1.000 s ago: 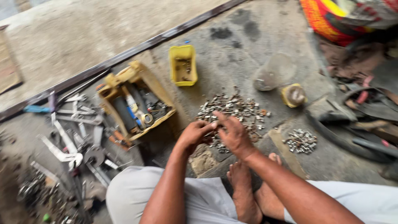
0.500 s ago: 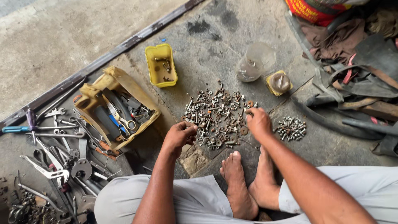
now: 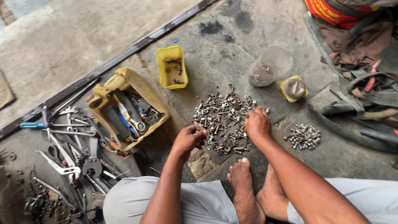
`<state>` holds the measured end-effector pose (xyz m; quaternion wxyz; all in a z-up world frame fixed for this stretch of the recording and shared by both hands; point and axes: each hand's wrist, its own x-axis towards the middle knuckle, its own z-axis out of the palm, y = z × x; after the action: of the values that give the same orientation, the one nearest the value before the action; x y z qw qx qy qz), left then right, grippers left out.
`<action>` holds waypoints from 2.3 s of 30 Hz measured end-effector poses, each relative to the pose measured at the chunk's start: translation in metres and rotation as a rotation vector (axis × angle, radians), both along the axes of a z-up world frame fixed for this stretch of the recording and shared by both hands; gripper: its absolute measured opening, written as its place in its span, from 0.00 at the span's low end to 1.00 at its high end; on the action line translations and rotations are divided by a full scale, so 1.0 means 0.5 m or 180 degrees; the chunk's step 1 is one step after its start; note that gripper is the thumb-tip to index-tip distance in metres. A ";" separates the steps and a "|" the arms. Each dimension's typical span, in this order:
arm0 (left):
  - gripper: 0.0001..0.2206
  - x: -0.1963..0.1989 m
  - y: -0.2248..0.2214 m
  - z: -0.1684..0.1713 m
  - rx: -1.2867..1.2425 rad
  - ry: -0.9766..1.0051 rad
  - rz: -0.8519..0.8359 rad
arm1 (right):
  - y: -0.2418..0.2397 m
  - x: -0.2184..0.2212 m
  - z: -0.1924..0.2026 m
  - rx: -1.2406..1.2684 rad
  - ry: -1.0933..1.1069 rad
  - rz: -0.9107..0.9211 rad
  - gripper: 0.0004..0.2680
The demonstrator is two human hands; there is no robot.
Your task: The person sorts various small metal hardware items including nuts and bolts on the ground by hand and using a pair of pliers.
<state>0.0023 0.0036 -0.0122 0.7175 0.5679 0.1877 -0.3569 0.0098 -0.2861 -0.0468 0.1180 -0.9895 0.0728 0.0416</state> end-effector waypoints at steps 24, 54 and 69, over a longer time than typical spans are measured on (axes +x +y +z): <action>0.05 -0.007 0.001 0.028 -0.0321 -0.0327 0.0022 | 0.186 -0.032 0.197 0.3112 0.0809 0.0011 0.08; 0.12 -0.018 0.002 0.031 -0.0167 -0.0239 -0.0554 | 0.205 -0.082 0.237 0.2404 0.0723 0.0092 0.06; 0.09 -0.016 0.006 0.015 -0.0430 -0.0325 -0.0530 | 0.190 -0.087 0.138 0.4038 0.1028 -0.0879 0.08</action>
<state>-0.0059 0.0063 -0.0049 0.7306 0.5493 0.0786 -0.3978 -0.0336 -0.1910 0.0224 0.6689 -0.6912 0.1770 0.2084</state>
